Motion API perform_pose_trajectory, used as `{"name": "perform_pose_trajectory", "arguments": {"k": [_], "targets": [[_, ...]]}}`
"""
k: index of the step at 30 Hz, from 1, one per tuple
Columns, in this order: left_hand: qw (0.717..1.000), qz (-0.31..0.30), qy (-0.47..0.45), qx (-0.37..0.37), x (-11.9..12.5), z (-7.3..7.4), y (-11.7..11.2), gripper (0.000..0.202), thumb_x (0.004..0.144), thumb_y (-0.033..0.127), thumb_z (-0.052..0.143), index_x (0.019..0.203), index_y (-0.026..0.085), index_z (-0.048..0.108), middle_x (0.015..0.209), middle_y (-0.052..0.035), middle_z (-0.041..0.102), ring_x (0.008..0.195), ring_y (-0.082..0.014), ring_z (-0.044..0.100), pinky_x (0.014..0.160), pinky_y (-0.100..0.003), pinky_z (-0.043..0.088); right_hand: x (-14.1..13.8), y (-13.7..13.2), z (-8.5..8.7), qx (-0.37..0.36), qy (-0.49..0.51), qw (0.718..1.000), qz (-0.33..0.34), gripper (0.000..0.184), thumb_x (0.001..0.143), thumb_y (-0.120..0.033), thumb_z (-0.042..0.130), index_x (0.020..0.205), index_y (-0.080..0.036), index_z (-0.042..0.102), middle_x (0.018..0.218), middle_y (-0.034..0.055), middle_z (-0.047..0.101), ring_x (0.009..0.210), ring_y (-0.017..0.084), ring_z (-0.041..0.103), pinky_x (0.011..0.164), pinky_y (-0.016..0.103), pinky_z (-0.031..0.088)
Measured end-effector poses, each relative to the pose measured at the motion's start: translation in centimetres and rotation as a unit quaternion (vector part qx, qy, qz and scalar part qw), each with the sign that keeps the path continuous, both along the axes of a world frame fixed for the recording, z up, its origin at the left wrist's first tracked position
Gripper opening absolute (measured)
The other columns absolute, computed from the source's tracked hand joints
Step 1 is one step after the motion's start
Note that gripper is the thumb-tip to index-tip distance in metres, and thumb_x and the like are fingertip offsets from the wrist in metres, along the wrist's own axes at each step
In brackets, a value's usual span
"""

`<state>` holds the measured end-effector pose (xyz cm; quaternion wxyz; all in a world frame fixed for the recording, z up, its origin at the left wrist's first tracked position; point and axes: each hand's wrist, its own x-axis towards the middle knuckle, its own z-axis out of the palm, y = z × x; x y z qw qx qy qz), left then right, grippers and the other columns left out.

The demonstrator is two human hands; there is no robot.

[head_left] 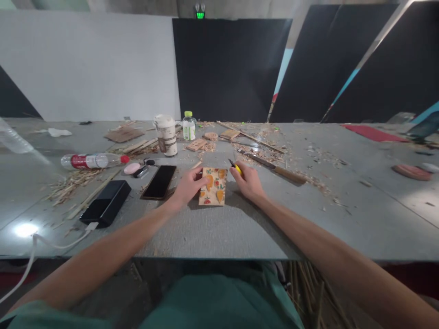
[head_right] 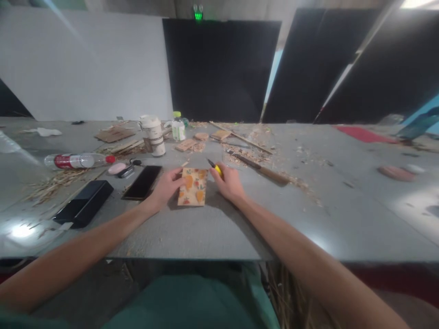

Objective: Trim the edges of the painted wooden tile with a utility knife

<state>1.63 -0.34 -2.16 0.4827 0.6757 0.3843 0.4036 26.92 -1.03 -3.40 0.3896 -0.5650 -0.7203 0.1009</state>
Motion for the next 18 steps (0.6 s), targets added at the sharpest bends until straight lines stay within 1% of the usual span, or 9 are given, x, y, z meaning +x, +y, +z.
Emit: {"name": "perform_pose_trajectory", "arguments": {"k": [5,13,18], "targets": [[1.000,0.004,0.004,-0.017,0.2,0.5,-0.6,0.035,0.106,0.040,0.073,0.132,0.017,0.070,0.130,-0.0110,0.073,0.110,-0.0257,0.074,0.094,-0.047,0.066,0.9,-0.2,0.3,-0.005,0.017,0.999,0.027,0.035,0.108,-0.044,0.071,0.130,-0.017,0.070,0.124,0.0089,0.073,0.103,0.023,0.073,0.090,0.043,0.065],[0.999,0.007,0.004,-0.040,0.5,0.6,-1.0,0.035,0.107,0.041,0.072,0.132,0.017,0.070,0.129,-0.0109,0.073,0.109,-0.0254,0.075,0.093,-0.046,0.066,2.8,0.6,0.8,0.006,0.081,0.996,0.027,0.036,0.108,-0.044,0.070,0.132,-0.017,0.069,0.124,0.0091,0.073,0.102,0.022,0.074,0.088,0.042,0.065],[0.999,0.006,0.011,-0.036,0.4,0.5,-1.1,0.035,0.107,0.041,0.072,0.131,0.016,0.070,0.127,-0.0104,0.074,0.106,-0.0245,0.075,0.091,-0.045,0.066,3.2,0.8,0.7,0.003,0.112,0.993,0.032,0.035,0.108,-0.044,0.070,0.131,-0.017,0.070,0.123,0.0087,0.073,0.100,0.021,0.074,0.087,0.041,0.065]]}}
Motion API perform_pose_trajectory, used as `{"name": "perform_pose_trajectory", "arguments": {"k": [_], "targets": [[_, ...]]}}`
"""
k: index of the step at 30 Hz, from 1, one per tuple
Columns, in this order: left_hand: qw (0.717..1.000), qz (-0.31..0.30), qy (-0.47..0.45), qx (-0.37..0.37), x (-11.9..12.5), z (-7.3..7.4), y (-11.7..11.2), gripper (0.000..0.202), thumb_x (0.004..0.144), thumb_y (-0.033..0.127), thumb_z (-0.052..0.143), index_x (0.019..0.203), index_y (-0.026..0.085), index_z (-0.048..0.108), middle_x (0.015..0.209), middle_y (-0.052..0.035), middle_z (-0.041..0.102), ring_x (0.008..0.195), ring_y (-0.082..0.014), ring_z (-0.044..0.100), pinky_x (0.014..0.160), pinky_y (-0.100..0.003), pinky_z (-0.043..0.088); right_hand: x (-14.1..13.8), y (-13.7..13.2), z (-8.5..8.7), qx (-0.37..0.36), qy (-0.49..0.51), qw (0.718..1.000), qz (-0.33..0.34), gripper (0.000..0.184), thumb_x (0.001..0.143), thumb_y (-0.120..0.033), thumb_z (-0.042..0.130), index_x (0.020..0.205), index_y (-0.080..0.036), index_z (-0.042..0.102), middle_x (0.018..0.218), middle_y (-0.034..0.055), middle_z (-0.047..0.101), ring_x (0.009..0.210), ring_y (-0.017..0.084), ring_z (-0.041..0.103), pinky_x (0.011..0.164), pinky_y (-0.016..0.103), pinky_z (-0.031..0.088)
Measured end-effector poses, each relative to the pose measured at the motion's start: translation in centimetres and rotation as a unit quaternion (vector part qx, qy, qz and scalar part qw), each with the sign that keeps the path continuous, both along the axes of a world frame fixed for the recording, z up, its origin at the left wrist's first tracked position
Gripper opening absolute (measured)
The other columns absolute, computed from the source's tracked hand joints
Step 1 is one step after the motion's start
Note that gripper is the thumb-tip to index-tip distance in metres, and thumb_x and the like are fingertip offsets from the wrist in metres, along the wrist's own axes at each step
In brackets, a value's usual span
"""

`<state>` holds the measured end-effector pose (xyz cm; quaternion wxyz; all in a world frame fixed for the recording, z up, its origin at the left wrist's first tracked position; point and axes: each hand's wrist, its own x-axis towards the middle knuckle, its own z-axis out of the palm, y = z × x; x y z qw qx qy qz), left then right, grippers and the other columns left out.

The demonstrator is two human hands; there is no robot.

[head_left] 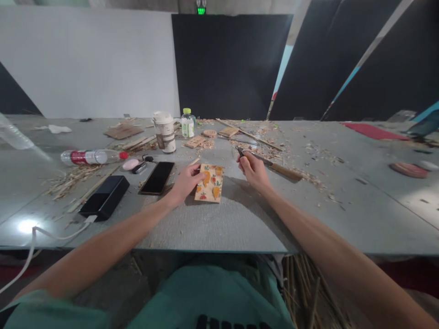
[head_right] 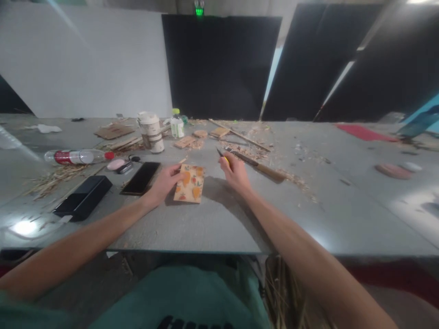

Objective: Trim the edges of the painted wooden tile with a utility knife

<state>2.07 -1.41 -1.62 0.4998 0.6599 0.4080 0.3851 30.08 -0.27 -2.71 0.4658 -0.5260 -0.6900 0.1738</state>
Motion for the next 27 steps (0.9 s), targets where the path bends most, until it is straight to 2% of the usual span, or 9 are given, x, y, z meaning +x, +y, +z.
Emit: {"name": "perform_pose_trajectory", "arguments": {"k": [6,10,14,18,23,27], "targets": [[0.998,0.017,0.017,0.053,0.1,0.1,0.2,0.033,0.106,0.040,0.073,0.128,0.016,0.070,0.124,-0.0097,0.074,0.104,-0.0242,0.074,0.091,-0.045,0.065,-0.5,-0.4,0.1,-0.018,0.003,1.000,0.019,0.034,0.108,-0.044,0.070,0.129,-0.017,0.070,0.120,0.0082,0.074,0.098,0.021,0.074,0.086,0.040,0.065],[0.993,0.038,0.030,0.104,0.3,0.5,-0.6,0.029,0.104,0.036,0.071,0.127,0.020,0.066,0.122,-0.0091,0.074,0.113,-0.0276,0.071,0.099,-0.047,0.060,-0.8,-0.6,0.3,-0.023,-0.001,0.999,0.025,0.034,0.108,-0.044,0.070,0.127,-0.016,0.071,0.118,0.0077,0.074,0.097,0.020,0.074,0.085,0.039,0.065],[0.990,0.045,0.043,0.123,0.7,0.6,-1.4,0.044,0.091,0.035,0.081,0.128,0.022,0.060,0.116,-0.0084,0.074,0.109,-0.0299,0.072,0.102,-0.048,0.057,-0.8,-0.5,0.4,-0.027,-0.010,0.999,0.029,0.034,0.108,-0.044,0.070,0.128,-0.016,0.070,0.120,0.0080,0.074,0.098,0.021,0.074,0.086,0.040,0.065],[0.994,0.027,0.035,0.102,0.7,0.4,-1.3,0.054,0.081,0.038,0.090,0.124,0.022,0.059,0.112,-0.0090,0.078,0.101,-0.0305,0.077,0.089,-0.044,0.062,-1.0,-0.7,0.4,-0.043,-0.032,0.997,0.051,0.034,0.108,-0.045,0.070,0.127,-0.016,0.071,0.117,0.0075,0.074,0.095,0.020,0.074,0.084,0.039,0.065],[0.998,0.009,0.000,0.055,0.3,0.6,-1.0,0.044,0.084,0.041,0.088,0.118,0.019,0.071,0.113,-0.0124,0.083,0.100,-0.0314,0.080,0.082,-0.042,0.064,-1.6,-1.3,0.8,-0.057,-0.061,0.994,0.075,0.033,0.108,-0.045,0.070,0.124,-0.016,0.071,0.114,0.0067,0.074,0.093,0.019,0.073,0.083,0.038,0.065],[0.999,-0.003,-0.041,0.019,0.4,1.1,-1.7,0.037,0.087,0.042,0.084,0.114,0.019,0.075,0.109,-0.0110,0.085,0.092,-0.0287,0.081,0.075,-0.037,0.064,-1.8,-1.5,1.0,-0.057,-0.070,0.993,0.080,0.033,0.109,-0.046,0.069,0.124,-0.016,0.071,0.114,0.0066,0.074,0.093,0.019,0.073,0.083,0.038,0.064]]}}
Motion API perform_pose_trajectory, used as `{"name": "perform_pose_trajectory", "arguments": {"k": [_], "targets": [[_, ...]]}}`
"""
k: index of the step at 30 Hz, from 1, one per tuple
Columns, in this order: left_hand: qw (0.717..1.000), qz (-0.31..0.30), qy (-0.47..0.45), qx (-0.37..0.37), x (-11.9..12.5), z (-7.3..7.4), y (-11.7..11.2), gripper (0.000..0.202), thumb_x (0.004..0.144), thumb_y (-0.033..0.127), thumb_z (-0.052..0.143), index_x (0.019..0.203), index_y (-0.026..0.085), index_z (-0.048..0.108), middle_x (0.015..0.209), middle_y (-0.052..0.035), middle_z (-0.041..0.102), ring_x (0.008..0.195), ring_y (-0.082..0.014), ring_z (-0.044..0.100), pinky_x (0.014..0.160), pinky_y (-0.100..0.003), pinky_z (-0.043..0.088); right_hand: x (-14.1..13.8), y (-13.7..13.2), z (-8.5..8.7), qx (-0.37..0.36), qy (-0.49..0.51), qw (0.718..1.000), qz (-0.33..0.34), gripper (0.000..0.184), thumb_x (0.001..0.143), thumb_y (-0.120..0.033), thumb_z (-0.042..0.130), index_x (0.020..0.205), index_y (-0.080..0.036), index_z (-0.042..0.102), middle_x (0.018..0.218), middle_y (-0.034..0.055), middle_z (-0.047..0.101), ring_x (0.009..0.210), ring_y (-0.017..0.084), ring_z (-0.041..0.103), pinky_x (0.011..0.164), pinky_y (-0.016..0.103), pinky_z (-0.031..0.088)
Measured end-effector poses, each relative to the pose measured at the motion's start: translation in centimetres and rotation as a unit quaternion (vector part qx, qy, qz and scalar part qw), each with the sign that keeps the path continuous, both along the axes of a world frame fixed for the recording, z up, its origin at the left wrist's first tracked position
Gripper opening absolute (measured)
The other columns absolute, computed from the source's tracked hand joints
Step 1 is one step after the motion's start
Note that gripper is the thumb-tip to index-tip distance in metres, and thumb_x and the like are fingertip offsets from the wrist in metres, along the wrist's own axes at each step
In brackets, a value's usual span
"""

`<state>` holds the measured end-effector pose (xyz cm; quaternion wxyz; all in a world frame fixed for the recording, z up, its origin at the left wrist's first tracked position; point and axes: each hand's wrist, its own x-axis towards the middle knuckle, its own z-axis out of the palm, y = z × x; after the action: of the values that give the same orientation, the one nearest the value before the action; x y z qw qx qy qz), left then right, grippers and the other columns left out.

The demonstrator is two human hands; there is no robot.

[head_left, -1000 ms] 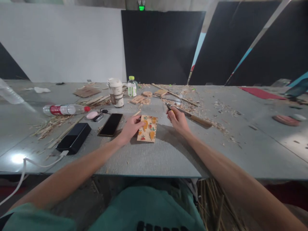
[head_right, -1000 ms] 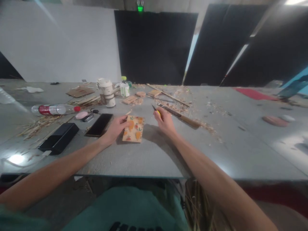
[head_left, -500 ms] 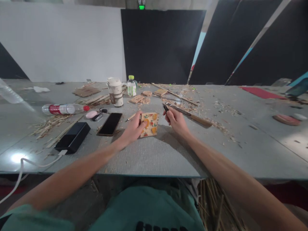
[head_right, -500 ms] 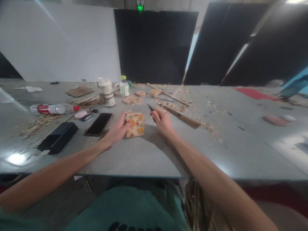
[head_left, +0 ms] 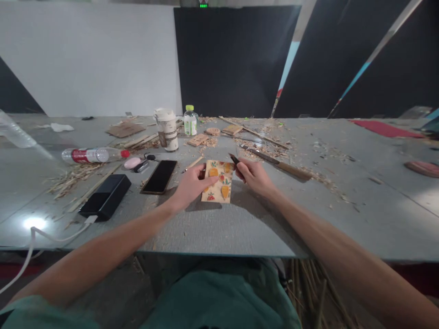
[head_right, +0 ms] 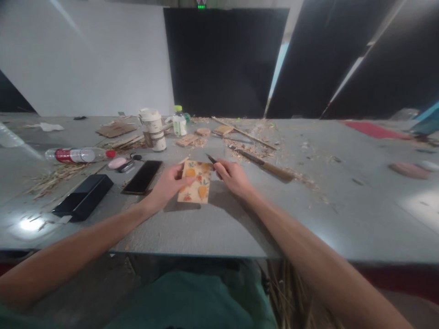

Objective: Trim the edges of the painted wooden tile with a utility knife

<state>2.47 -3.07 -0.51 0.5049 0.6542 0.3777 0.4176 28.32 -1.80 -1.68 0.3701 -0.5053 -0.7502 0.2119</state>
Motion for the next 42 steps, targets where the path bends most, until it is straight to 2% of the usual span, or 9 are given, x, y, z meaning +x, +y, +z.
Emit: {"name": "perform_pose_trajectory", "arguments": {"k": [8,13,16,19,22,27,32,35,42], "targets": [[0.994,-0.021,-0.082,-0.071,0.7,1.4,-1.7,0.045,0.080,0.043,0.088,0.116,0.019,0.074,0.107,-0.0096,0.084,0.089,-0.0273,0.080,0.074,-0.036,0.064,-0.4,-1.2,0.9,0.023,0.022,0.999,0.027,0.035,0.108,-0.051,0.067,0.104,-0.016,0.069,0.091,0.0001,0.067,0.073,0.014,0.063,0.069,0.030,0.057],[0.982,-0.041,-0.115,-0.141,0.7,3.3,-5.7,0.051,0.089,0.045,0.079,0.132,0.022,0.068,0.117,-0.0126,0.083,0.096,-0.0314,0.082,0.080,-0.042,0.067,-1.5,-3.2,1.8,-0.009,0.066,0.992,0.109,0.054,0.110,-0.067,0.051,0.086,-0.021,0.061,0.067,-0.0049,0.047,0.056,0.012,0.046,0.052,0.027,0.040],[0.941,-0.088,-0.179,-0.273,0.6,2.9,-9.0,0.062,0.090,0.062,0.067,0.137,0.021,0.064,0.115,-0.0172,0.082,0.103,-0.0398,0.082,0.078,-0.050,0.068,-2.6,-4.5,2.3,-0.041,0.077,0.982,0.168,0.056,0.108,-0.073,0.050,0.093,-0.022,0.066,0.067,-0.0043,0.049,0.054,0.012,0.043,0.050,0.028,0.039],[0.935,-0.060,-0.229,-0.265,0.5,1.6,-11.0,0.066,0.091,0.068,0.062,0.142,0.026,0.059,0.122,-0.0153,0.079,0.112,-0.0415,0.079,0.082,-0.053,0.067,-3.4,-5.4,2.9,-0.046,0.068,0.978,0.190,0.053,0.109,-0.071,0.051,0.099,-0.022,0.070,0.071,-0.0024,0.055,0.056,0.013,0.046,0.053,0.029,0.040],[0.940,-0.016,-0.237,-0.246,0.3,0.1,-11.3,0.065,0.093,0.067,0.058,0.146,0.030,0.054,0.125,-0.0122,0.078,0.114,-0.0404,0.078,0.083,-0.053,0.067,-3.7,-5.6,3.2,-0.018,0.039,0.983,0.178,0.042,0.106,-0.063,0.061,0.103,-0.022,0.070,0.082,0.0010,0.065,0.069,0.016,0.056,0.063,0.030,0.044],[0.922,-0.005,-0.257,-0.288,0.3,-1.6,-10.8,0.067,0.092,0.062,0.060,0.151,0.032,0.050,0.122,-0.0101,0.079,0.110,-0.0373,0.079,0.080,-0.050,0.067,-3.6,-5.8,3.4,0.052,-0.021,0.990,0.129,0.044,0.116,-0.058,0.040,0.105,-0.023,0.064,0.071,-0.0003,0.060,0.060,0.016,0.050,0.061,0.032,0.035],[0.907,0.001,-0.296,-0.300,0.5,-0.8,-11.5,0.070,0.086,0.043,0.076,0.151,0.028,0.055,0.129,-0.0099,0.077,0.110,-0.0346,0.080,0.087,-0.046,0.066,-3.7,-6.5,3.8,0.093,-0.108,0.979,0.147,0.064,0.115,-0.069,0.034,0.084,-0.022,0.064,0.065,0.0009,0.056,0.058,0.016,0.046,0.059,0.032,0.029],[0.894,0.008,-0.318,-0.315,0.5,-0.3,-11.9,0.077,0.080,0.029,0.080,0.153,0.030,0.054,0.134,-0.0094,0.076,0.110,-0.0341,0.080,0.088,-0.044,0.065,-3.9,-6.7,3.6,0.162,-0.201,0.956,0.136,0.068,0.118,-0.064,0.027,0.085,-0.020,0.066,0.062,0.0001,0.055,0.055,0.014,0.042,0.056,0.031,0.025],[0.896,0.021,-0.308,-0.320,0.5,-0.3,-11.7,0.077,0.079,0.029,0.078,0.152,0.031,0.053,0.130,-0.0105,0.077,0.107,-0.0357,0.079,0.080,-0.042,0.064,-4.5,-7.1,3.6,0.219,-0.302,0.917,0.139,0.067,0.121,-0.055,0.022,0.089,-0.019,0.068,0.068,0.0011,0.064,0.054,0.013,0.045,0.053,0.032,0.023]]}}
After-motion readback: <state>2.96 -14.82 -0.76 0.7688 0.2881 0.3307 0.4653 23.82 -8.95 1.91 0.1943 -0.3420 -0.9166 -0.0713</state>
